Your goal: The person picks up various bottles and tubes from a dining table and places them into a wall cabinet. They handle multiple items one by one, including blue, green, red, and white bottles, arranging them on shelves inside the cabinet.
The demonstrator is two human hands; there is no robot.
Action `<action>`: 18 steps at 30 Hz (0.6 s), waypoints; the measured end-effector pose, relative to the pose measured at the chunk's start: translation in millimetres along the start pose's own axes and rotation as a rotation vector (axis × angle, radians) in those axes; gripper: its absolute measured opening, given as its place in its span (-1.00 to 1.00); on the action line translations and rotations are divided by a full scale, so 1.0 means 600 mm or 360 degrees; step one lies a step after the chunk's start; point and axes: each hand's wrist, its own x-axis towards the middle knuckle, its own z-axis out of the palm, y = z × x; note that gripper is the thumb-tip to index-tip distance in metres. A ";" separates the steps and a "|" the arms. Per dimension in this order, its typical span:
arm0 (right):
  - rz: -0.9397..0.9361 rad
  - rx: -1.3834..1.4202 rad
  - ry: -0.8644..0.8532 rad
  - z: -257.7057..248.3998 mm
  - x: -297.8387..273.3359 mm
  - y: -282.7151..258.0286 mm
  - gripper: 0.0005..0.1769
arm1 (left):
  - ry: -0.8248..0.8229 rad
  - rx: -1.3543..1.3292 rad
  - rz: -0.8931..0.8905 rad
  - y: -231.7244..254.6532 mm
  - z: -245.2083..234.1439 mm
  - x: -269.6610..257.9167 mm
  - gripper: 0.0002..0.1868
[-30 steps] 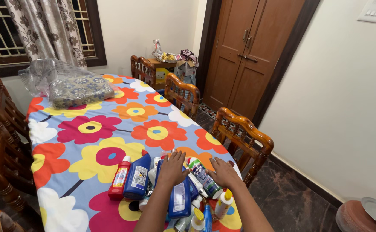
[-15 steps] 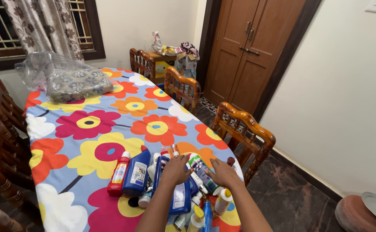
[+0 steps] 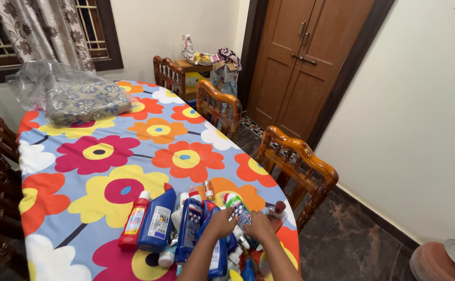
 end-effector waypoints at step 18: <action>0.0268 -0.0101 -0.0374 0.096 0.133 0.030 -0.45 | -0.0030 -0.0032 -0.0608 -0.006 0.088 0.082 -0.46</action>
